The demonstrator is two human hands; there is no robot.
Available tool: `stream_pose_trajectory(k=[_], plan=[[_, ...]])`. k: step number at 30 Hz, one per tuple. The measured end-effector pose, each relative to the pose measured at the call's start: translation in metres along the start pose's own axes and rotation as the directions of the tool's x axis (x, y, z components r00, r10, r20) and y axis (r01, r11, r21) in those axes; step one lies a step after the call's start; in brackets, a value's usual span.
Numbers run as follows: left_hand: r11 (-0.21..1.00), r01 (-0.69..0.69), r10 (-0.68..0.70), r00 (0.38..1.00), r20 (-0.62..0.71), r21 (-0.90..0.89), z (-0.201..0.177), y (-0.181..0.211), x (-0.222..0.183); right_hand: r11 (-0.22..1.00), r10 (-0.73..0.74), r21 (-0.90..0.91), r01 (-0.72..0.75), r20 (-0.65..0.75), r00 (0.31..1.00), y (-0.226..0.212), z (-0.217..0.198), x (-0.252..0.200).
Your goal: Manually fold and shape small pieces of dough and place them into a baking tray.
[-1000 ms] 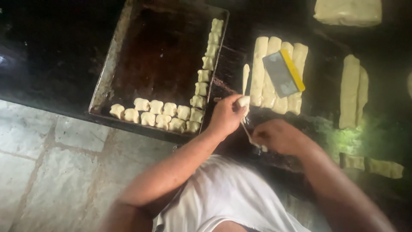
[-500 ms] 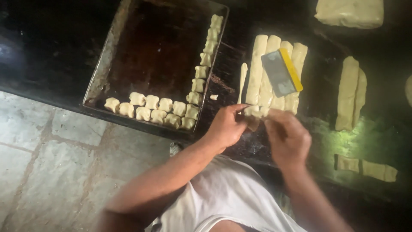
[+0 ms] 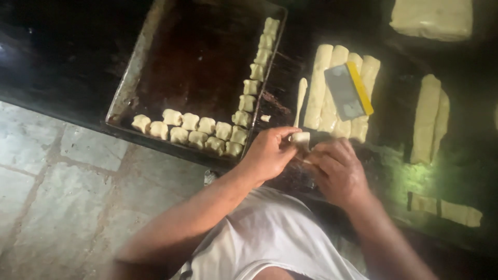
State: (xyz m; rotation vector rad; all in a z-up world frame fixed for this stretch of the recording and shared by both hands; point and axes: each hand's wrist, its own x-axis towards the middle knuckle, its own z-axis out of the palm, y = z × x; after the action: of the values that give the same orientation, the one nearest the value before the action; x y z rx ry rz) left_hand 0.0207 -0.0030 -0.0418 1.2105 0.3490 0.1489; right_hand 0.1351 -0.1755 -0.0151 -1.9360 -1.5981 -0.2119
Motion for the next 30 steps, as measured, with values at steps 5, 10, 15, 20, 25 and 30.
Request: stream_pose_trajectory(k=[5, 10, 15, 20, 25, 30], plan=[[0.847, -0.136, 0.185, 0.982, -0.044, 0.513, -0.03, 0.024, -0.021, 0.998, -0.053, -0.024, 0.054, 0.034, 0.998, -0.027, 0.005, 0.06], [0.944, -0.037, 0.102, 0.978, -0.183, 0.329, -0.089, 0.053, -0.053, 0.996, -0.011, 0.091, -0.014, 0.269, 0.963, -0.06, 0.037, 0.109], [0.953, -0.018, 0.159, 0.881, -0.446, 0.304, -0.161, 0.048, -0.086, 0.856, 0.271, 0.136, -0.499, 0.703, 0.657, -0.092, 0.091, 0.198], [0.801, -0.21, 0.544, 0.646, -0.536, 0.561, -0.234, 0.064, -0.123, 0.862, 0.186, 0.215, -0.458, 0.707, 0.682, -0.108, 0.186, 0.261], [0.518, -0.053, 0.722, 0.562, -0.403, 0.854, -0.273, 0.063, -0.123, 0.926, 0.189, 0.133, -0.355, 0.649, 0.737, -0.122, 0.245, 0.254], [0.286, -0.101, 0.674, 0.728, -0.125, 0.953, -0.287, 0.052, -0.092, 0.987, 0.024, 0.12, -0.105, 0.539, 0.842, -0.113, 0.221, 0.239]])
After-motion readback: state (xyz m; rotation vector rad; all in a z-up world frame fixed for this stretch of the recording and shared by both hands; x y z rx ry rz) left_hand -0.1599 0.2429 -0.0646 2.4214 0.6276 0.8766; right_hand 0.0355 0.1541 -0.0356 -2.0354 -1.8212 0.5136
